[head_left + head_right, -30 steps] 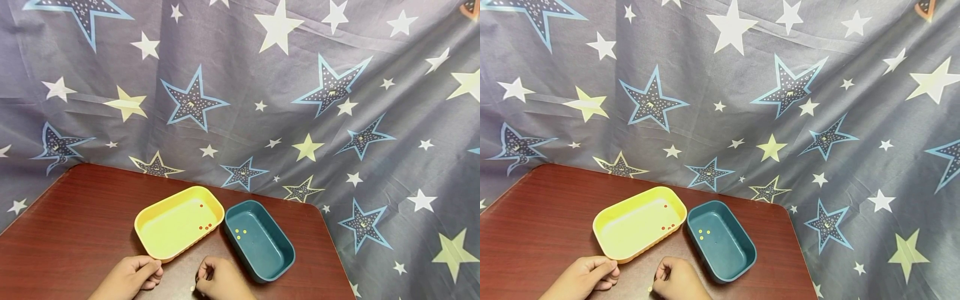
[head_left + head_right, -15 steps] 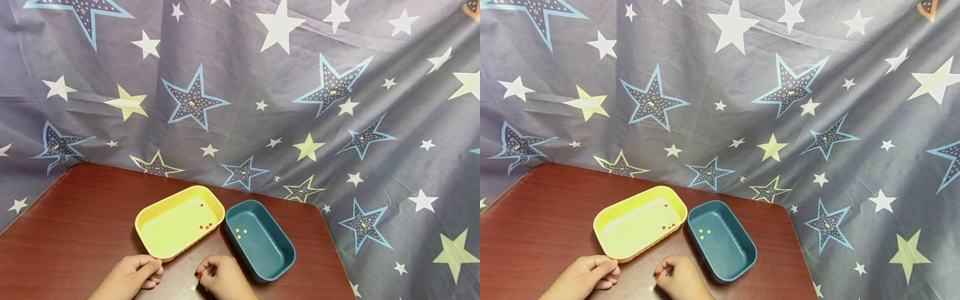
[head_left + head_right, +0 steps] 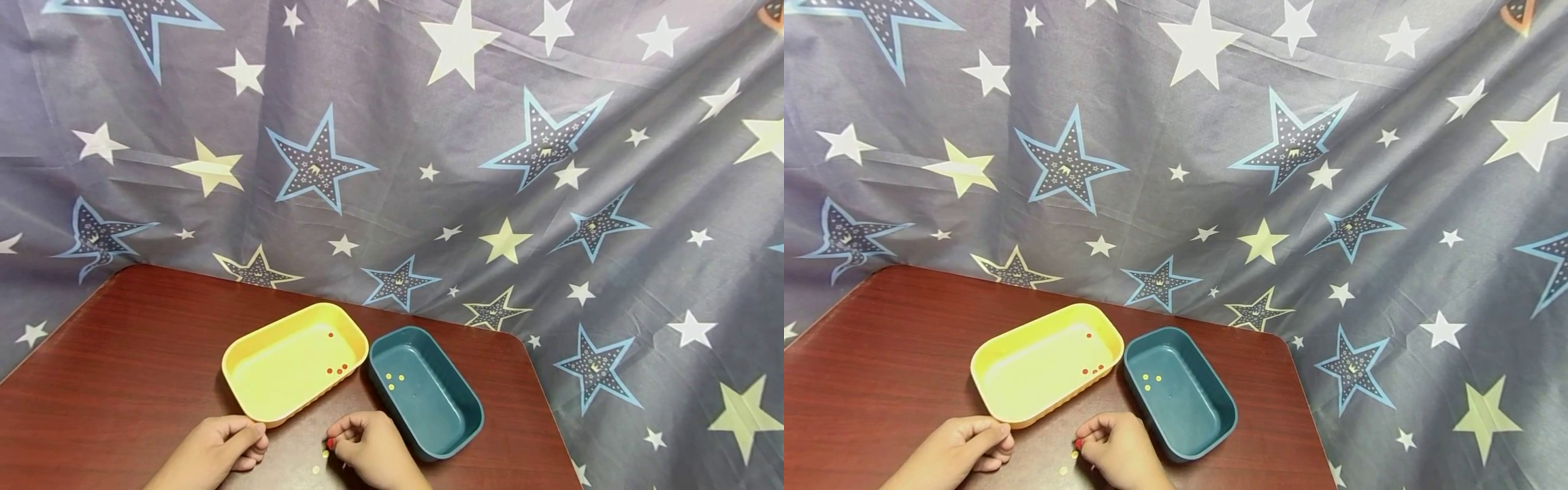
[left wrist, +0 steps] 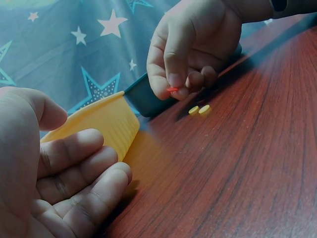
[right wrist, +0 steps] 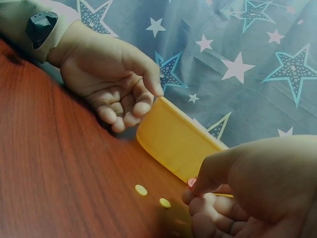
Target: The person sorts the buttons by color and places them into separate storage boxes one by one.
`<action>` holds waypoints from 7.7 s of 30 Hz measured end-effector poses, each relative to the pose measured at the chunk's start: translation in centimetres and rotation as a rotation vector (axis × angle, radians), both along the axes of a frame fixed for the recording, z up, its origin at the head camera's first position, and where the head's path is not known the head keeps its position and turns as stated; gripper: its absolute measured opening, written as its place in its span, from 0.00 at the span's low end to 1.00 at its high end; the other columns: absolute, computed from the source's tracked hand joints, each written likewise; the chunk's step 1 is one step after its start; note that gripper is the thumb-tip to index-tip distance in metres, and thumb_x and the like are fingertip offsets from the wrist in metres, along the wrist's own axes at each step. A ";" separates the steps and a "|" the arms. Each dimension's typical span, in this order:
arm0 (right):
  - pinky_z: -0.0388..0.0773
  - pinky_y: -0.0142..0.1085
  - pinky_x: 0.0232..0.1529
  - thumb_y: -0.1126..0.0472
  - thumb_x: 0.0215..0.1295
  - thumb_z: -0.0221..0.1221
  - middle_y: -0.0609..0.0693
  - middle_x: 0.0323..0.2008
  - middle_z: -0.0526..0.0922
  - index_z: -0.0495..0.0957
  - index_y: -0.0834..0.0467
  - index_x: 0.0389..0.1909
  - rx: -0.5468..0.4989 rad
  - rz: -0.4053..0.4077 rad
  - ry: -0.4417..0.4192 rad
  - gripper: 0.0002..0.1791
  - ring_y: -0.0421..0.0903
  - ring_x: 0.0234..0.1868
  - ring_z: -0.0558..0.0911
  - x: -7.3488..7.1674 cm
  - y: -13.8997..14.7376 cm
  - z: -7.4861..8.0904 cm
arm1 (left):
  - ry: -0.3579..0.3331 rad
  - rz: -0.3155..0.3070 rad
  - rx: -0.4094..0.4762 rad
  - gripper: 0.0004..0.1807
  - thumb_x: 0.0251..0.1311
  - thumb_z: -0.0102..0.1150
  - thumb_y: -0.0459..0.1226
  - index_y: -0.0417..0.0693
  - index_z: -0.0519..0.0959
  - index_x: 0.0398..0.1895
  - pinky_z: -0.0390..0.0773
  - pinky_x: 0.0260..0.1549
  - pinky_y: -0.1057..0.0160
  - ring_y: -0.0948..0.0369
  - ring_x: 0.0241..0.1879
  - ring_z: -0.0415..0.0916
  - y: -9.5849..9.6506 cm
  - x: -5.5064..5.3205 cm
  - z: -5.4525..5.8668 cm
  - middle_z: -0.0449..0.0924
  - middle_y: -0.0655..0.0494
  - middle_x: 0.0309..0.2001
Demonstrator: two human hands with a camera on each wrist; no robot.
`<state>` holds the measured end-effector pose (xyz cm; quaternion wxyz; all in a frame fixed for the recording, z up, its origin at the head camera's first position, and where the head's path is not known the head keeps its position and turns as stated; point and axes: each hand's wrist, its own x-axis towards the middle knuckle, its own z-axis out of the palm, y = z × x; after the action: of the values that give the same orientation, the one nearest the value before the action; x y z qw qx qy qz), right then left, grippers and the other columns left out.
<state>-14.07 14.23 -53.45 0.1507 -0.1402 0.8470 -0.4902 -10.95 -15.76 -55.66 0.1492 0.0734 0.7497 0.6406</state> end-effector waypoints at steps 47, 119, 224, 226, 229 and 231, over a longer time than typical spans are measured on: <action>0.90 0.43 0.34 0.70 0.66 0.63 0.58 0.32 0.87 0.88 0.63 0.39 -0.046 0.039 0.008 0.06 0.47 0.28 0.87 -10.2 0.1 12.0 | 0.022 -0.005 0.007 0.18 0.81 0.51 0.42 0.36 0.84 0.40 0.86 0.36 0.67 0.68 0.32 0.81 0.1 0.1 -0.1 0.85 0.54 0.35; 0.74 0.20 0.32 0.60 0.55 0.76 0.27 0.20 0.79 0.86 0.45 0.27 0.417 0.198 0.217 0.08 0.23 0.25 0.75 -1.0 -1.6 3.4 | 0.005 -0.018 0.001 0.21 0.80 0.54 0.46 0.37 0.84 0.39 0.87 0.36 0.65 0.67 0.33 0.83 -0.1 0.0 0.1 0.86 0.52 0.36; 0.77 0.31 0.21 0.63 0.60 0.66 0.40 0.20 0.83 0.89 0.48 0.29 0.263 0.049 0.221 0.06 0.36 0.19 0.79 -5.7 4.1 9.2 | 0.037 -0.019 -0.002 0.19 0.81 0.52 0.43 0.36 0.84 0.40 0.87 0.36 0.66 0.69 0.34 0.83 -0.1 0.0 -0.4 0.87 0.52 0.37; 0.79 0.32 0.21 0.63 0.60 0.66 0.41 0.21 0.83 0.89 0.49 0.29 0.254 0.051 0.207 0.06 0.37 0.19 0.80 -6.4 4.6 9.2 | 0.038 -0.019 -0.004 0.19 0.81 0.52 0.43 0.37 0.84 0.40 0.87 0.36 0.66 0.69 0.34 0.83 -0.1 0.0 -0.4 0.87 0.52 0.37; 0.81 0.33 0.23 0.65 0.61 0.65 0.42 0.22 0.83 0.89 0.52 0.30 0.222 0.064 0.172 0.06 0.38 0.20 0.80 -7.4 5.3 9.2 | 0.039 -0.022 0.001 0.19 0.81 0.51 0.43 0.37 0.84 0.40 0.87 0.36 0.66 0.69 0.34 0.83 -0.1 0.0 -0.4 0.87 0.52 0.37; 0.82 0.33 0.24 0.66 0.62 0.65 0.42 0.22 0.83 0.89 0.55 0.31 0.207 0.070 0.146 0.06 0.38 0.21 0.81 -8.0 5.8 9.3 | 0.039 -0.026 0.006 0.19 0.81 0.51 0.43 0.36 0.84 0.41 0.87 0.36 0.66 0.69 0.34 0.83 -0.1 -0.1 -0.4 0.87 0.51 0.37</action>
<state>-22.08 20.04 -44.16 0.1192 -0.1888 0.8964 -0.3830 -11.01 -15.87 -56.10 0.1424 0.0961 0.7494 0.6394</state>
